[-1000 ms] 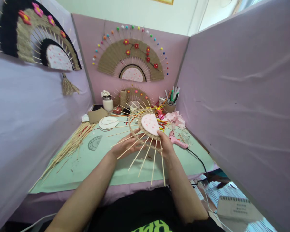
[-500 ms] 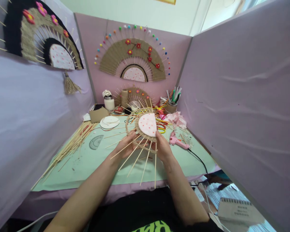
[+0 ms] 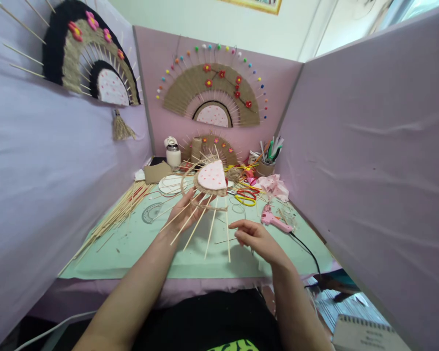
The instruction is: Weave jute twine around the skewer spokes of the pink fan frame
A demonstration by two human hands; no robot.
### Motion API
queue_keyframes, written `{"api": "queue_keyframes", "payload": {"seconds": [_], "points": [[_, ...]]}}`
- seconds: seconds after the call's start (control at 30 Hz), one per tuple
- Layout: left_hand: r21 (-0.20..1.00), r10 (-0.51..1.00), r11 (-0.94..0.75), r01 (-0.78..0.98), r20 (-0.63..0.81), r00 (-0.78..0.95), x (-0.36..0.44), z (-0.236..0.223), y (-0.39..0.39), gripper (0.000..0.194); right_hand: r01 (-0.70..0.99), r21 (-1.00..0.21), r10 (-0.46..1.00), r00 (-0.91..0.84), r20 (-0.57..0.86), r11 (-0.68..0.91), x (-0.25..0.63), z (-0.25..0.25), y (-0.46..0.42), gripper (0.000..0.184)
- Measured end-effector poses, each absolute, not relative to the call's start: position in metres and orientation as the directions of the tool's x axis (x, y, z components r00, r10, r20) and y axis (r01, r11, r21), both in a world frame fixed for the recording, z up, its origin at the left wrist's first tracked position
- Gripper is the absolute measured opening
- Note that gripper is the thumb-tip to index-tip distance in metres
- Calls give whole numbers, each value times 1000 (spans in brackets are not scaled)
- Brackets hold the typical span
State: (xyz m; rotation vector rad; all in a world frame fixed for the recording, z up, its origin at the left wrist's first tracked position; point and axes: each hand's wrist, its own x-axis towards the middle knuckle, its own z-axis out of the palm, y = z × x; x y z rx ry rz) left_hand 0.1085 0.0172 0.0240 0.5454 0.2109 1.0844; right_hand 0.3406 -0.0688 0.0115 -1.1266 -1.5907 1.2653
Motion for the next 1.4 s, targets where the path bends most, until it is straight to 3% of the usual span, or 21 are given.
{"api": "queue_keyframes", "payload": {"seconds": [0.07,0.17,0.3,0.37,0.43,0.67,0.9,1.0,1.13,1.2,1.3,1.4], "points": [[481,891,343,-807,106,441,104,25,20,48,155,-981,968,-239,77,116,362,17,-71,31],[432,907,327,-841,108,408,99,27,22,50,-108,-982,985,-67,161,153,391,21,-68,31],[424,931,287,-859,88,355,94,35,21,52,-494,-818,955,187,232,296,416,24,-58,20],[425,942,261,-867,84,325,93,38,20,53,-569,-722,917,307,256,392,423,25,-52,17],[427,949,239,-872,85,302,93,39,19,53,-570,-691,887,386,253,445,423,25,-47,25],[493,944,246,-835,75,322,96,35,20,47,-308,-898,902,393,180,314,393,8,-30,28],[485,948,244,-840,65,312,96,35,21,44,-114,-970,876,462,140,215,388,-10,-24,33],[493,945,237,-837,83,317,96,33,22,44,58,-983,873,452,183,176,392,-18,-21,32],[510,938,240,-826,96,332,97,31,23,44,515,-833,754,462,467,200,386,-18,-23,30],[508,939,244,-826,90,332,98,31,24,44,644,-719,695,391,604,262,375,-13,-30,26],[502,943,245,-830,77,325,99,31,23,44,635,-646,723,194,663,423,351,-3,-44,18],[509,948,233,-829,71,310,99,33,22,44,555,-646,784,-16,621,524,326,2,-53,13]]}}
